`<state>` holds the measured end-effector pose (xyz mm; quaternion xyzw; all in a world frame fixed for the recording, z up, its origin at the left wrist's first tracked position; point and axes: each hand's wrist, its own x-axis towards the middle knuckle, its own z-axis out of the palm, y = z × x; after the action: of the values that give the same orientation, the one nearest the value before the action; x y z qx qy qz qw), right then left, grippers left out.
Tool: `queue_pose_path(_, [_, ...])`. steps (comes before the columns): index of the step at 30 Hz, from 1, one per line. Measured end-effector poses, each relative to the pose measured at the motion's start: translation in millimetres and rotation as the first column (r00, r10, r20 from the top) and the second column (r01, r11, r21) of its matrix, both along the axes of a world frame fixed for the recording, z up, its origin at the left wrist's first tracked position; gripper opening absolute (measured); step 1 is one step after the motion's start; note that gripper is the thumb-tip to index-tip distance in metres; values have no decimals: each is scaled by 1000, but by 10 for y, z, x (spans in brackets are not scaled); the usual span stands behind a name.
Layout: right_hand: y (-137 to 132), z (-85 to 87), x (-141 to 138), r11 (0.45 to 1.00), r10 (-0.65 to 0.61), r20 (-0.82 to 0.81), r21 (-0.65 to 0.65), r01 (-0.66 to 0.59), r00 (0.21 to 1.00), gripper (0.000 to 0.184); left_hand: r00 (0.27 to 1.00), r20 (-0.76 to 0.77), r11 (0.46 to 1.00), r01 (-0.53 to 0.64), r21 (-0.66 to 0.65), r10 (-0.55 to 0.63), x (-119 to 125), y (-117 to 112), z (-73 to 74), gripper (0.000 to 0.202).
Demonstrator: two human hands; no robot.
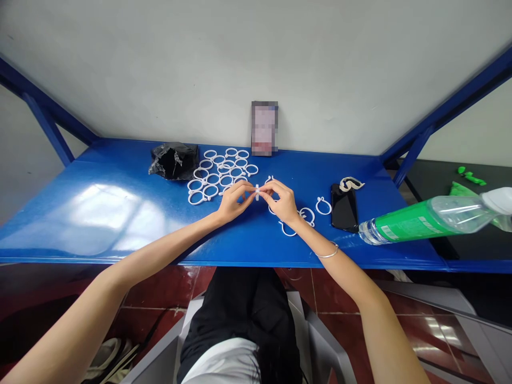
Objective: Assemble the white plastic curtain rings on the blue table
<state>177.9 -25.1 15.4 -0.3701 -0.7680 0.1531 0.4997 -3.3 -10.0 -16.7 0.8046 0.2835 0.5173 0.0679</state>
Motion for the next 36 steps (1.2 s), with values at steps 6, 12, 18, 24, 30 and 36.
queue_pose_path(6, [-1,0,2,1000,-10,8,12,10,1000,14,1000,-4,999,-9,39,10,4,-2,4,9])
queue_pose_path(12, [1,-7,5,1000,-15,4,16,15,1000,14,1000,-7,998,-14,58,14,6,-4,4,8])
queue_pose_path(18, [5,-16,3,999,-7,-1,48,7,1000,12,1000,-15,996,-5,89,6,4,-9,17,6])
queue_pose_path(24, [9,-29,8,999,-19,4,46,18,1000,13,1000,-18,998,10,58,-8,2,-9,19,6])
queue_pose_path(30, [6,-22,7,999,-4,-15,42,5,1000,14,1000,-18,997,2,84,0,6,-11,23,9])
queue_pose_path(36, [6,-24,10,1000,-12,-14,15,13,1000,15,999,-34,997,-11,72,13,3,-11,26,11])
